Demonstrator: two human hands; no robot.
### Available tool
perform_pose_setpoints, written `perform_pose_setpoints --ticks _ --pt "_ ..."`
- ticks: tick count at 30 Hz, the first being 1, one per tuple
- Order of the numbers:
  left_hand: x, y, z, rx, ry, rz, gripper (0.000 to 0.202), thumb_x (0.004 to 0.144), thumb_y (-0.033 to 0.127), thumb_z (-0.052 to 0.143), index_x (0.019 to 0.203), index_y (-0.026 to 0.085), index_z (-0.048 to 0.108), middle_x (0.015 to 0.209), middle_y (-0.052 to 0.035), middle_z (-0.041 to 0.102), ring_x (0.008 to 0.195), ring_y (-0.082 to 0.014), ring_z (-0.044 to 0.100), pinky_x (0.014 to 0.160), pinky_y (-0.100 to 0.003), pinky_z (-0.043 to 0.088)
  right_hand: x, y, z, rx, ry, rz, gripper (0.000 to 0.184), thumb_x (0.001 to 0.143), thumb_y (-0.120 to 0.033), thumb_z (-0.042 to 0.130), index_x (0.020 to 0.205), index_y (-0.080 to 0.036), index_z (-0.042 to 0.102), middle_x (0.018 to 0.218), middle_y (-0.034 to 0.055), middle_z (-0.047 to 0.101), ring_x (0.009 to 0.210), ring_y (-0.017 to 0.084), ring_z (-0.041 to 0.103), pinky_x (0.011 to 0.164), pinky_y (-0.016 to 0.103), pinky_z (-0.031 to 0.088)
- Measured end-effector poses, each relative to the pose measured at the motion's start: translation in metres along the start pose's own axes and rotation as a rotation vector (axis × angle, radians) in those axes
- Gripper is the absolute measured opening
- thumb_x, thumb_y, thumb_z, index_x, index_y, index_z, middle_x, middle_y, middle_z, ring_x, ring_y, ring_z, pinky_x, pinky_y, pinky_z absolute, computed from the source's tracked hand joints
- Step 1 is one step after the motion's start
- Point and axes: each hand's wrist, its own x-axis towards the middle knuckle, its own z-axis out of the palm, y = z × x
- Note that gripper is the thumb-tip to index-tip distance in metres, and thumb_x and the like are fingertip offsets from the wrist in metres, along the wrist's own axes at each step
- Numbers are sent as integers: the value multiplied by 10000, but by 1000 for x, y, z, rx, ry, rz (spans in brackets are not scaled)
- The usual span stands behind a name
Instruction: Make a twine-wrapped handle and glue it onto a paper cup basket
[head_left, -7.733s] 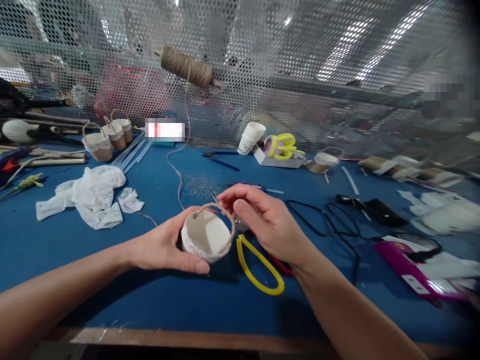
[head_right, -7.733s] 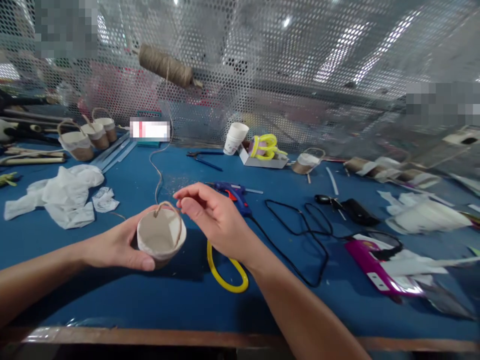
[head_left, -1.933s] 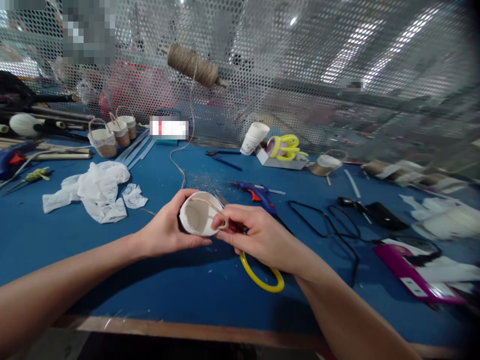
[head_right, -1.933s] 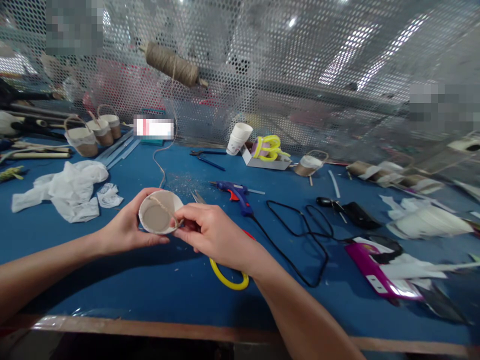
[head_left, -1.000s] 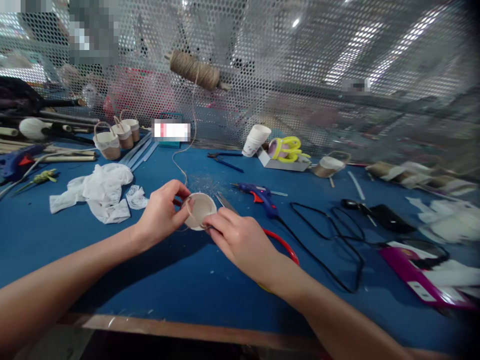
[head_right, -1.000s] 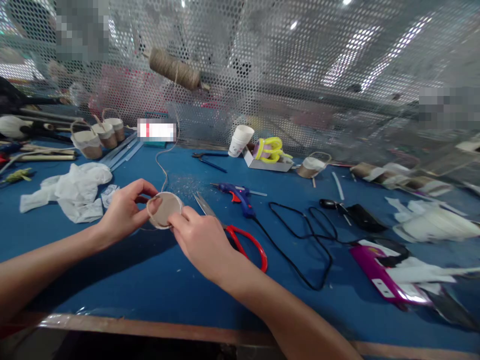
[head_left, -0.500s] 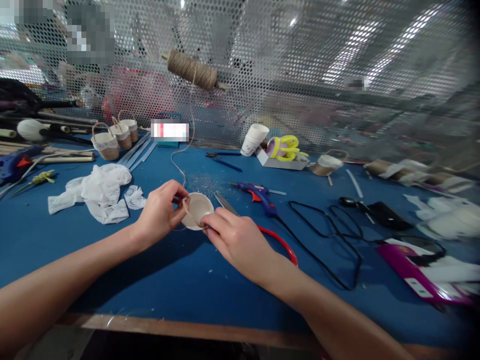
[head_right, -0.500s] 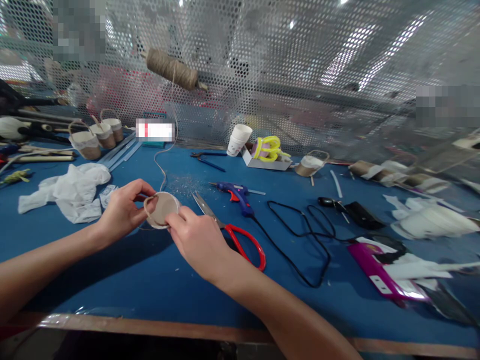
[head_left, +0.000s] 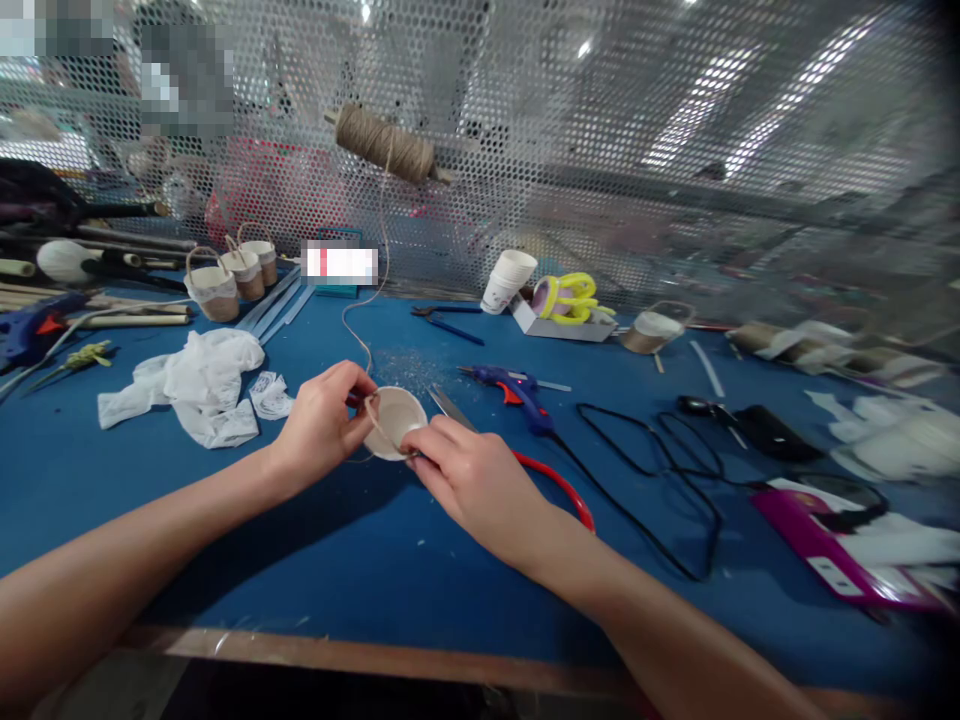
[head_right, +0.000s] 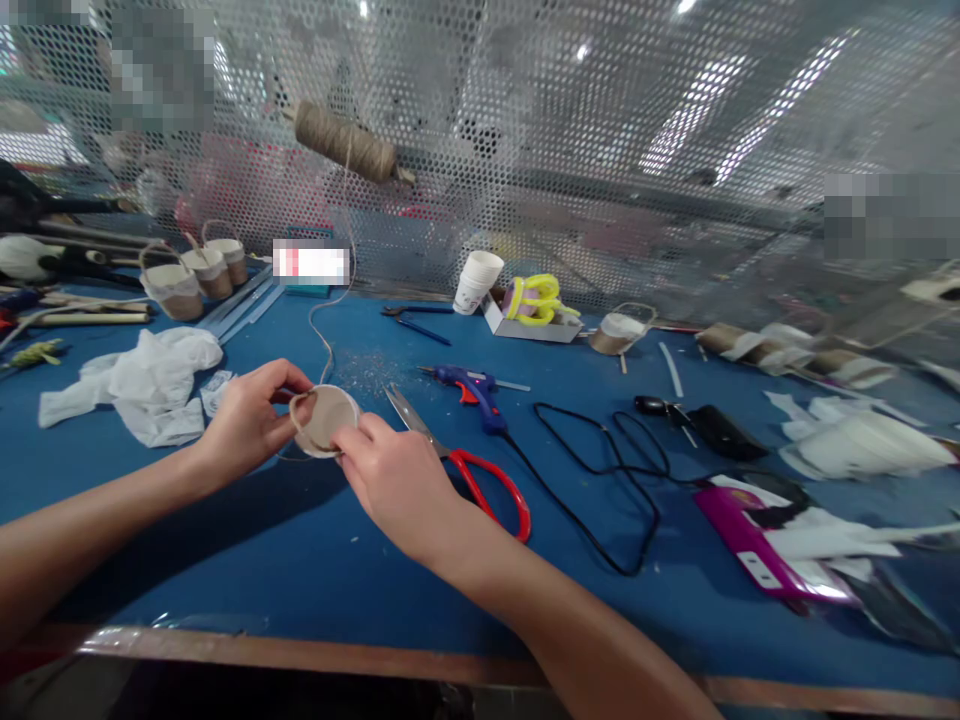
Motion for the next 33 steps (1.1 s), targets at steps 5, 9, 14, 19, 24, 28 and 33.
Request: perform_pose_setpoints --ticks 5,9,14,19,24,28,33 --pt "2 -1 1 11 -13 2 29 714 135 498 707 139 525 654 -22 579 580 -112 548 532 -218 463 1 -1 -1 30 -10 21 194 844 -184 402 875 -165 593 790 52 569 690 135 528 585 247 370" --pt "2 -1 2 34 -24 -2 35 710 133 492 702 137 526 651 -29 581 576 -121 547 539 -237 469 1 0 -2 45 -16 26 204 846 -185 392 884 -169 591 803 52 572 693 133 530 597 249 375" --pt "4 -1 3 15 -76 -64 38 720 161 504 713 143 537 667 -32 605 592 -134 573 552 -255 483 2 4 0 70 7 24 158 823 -174 446 882 -172 592 800 42 570 682 128 530 615 246 388" --pt "5 -1 3 -272 -192 -161 245 734 278 549 928 129 541 911 -99 638 832 -184 620 749 -338 503 4 12 -3 134 28 12 106 803 -146 486 845 -157 584 751 27 558 635 110 501 605 235 387" --pt "3 -3 8 -593 -353 -164 666 625 281 681 1193 129 369 1217 -170 502 1078 -220 527 929 -372 413 7 17 -12 270 3 94 71 791 -159 504 803 -160 575 663 -14 506 533 83 478 549 220 384" --pt "-1 -9 14 -609 -373 -123 767 581 241 723 1223 128 319 1228 -161 492 1110 -217 498 961 -369 380 8 16 -15 476 -72 178 91 799 -178 489 832 -155 571 580 -48 437 488 77 511 536 215 409" --pt "-2 -14 19 -510 -291 -99 565 602 282 710 1079 139 442 1022 -96 599 946 -193 578 860 -336 452 10 14 -12 576 -52 206 116 786 -195 502 875 -148 561 565 -57 417 493 84 528 515 216 420"
